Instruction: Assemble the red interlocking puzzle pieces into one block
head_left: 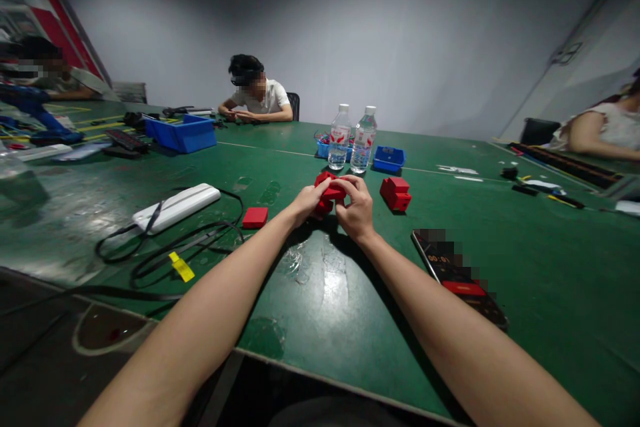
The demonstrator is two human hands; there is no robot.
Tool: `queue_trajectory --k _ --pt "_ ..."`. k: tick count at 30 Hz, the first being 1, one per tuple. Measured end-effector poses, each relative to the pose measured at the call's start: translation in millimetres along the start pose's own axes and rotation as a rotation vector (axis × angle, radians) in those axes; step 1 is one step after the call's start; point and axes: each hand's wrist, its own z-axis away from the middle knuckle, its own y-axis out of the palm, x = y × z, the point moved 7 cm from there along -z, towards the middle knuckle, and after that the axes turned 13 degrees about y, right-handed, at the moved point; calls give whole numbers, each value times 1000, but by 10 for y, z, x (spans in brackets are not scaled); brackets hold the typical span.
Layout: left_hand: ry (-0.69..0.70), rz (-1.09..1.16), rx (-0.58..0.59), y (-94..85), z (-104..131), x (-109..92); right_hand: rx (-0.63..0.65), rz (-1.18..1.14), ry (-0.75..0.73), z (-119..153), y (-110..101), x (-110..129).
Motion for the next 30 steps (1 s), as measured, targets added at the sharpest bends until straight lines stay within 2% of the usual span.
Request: queue_trajectory --k 2,6,10,13,19,30 --pt "6 7 9 0 -7 12 39 1 -8 10 41 8" --pt "-38 29 -89 -50 -7 49 111 -20 -26 25 127 24" --pt "-56 24 -131 -56 11 37 75 -34 0 20 125 15" --pt "-67 13 -126 -47 18 39 57 -36 -24 26 108 40" --pt "-42 -54 -135 -73 -1 40 168 55 -104 49 145 102" --pt "-32 2 -39 -46 3 46 206 79 -84 0 129 86"
